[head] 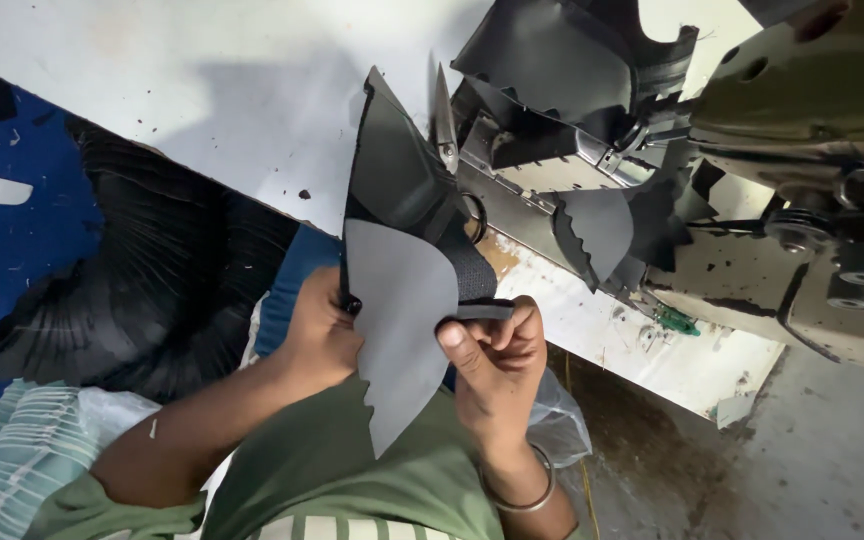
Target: The person operates a sewing machine to stitch black shoe parts. They pick up a shoe component, align it with a grey insole, and feed the assembly under the presser foot to sew the edges. The person uses scissors to trim threads and adjusts the machine's tension dial.
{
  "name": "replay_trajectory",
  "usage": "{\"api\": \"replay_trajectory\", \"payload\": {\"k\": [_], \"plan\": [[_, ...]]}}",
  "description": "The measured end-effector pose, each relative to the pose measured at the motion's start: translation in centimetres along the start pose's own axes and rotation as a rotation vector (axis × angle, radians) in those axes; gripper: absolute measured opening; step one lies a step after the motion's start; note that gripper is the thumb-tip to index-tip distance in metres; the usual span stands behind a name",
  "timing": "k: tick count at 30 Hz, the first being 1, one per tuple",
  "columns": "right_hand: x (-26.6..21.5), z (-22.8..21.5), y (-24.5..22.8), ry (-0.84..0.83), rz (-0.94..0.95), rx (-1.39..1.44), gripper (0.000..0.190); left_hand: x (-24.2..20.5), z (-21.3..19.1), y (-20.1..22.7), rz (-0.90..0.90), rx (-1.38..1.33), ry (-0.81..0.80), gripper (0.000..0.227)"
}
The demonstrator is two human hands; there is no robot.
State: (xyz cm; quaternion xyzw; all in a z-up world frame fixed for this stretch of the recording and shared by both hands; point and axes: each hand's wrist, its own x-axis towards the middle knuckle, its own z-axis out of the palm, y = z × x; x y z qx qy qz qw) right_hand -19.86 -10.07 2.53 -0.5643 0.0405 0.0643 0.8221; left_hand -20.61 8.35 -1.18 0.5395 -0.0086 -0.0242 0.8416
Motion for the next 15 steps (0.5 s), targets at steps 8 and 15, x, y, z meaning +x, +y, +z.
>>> {"api": "replay_trajectory", "payload": {"k": [8, 15], "plan": [[0.4, -0.2, 0.1, -0.003, 0.076, 0.07, 0.045, -0.3, -0.1, -0.5, -0.068, -0.107, -0.012, 0.02], [1.1, -0.6, 0.3, 0.003, 0.126, 0.156, 0.042, -0.2, -0.1, -0.5, -0.199, -0.174, 0.001, 0.024]]}}
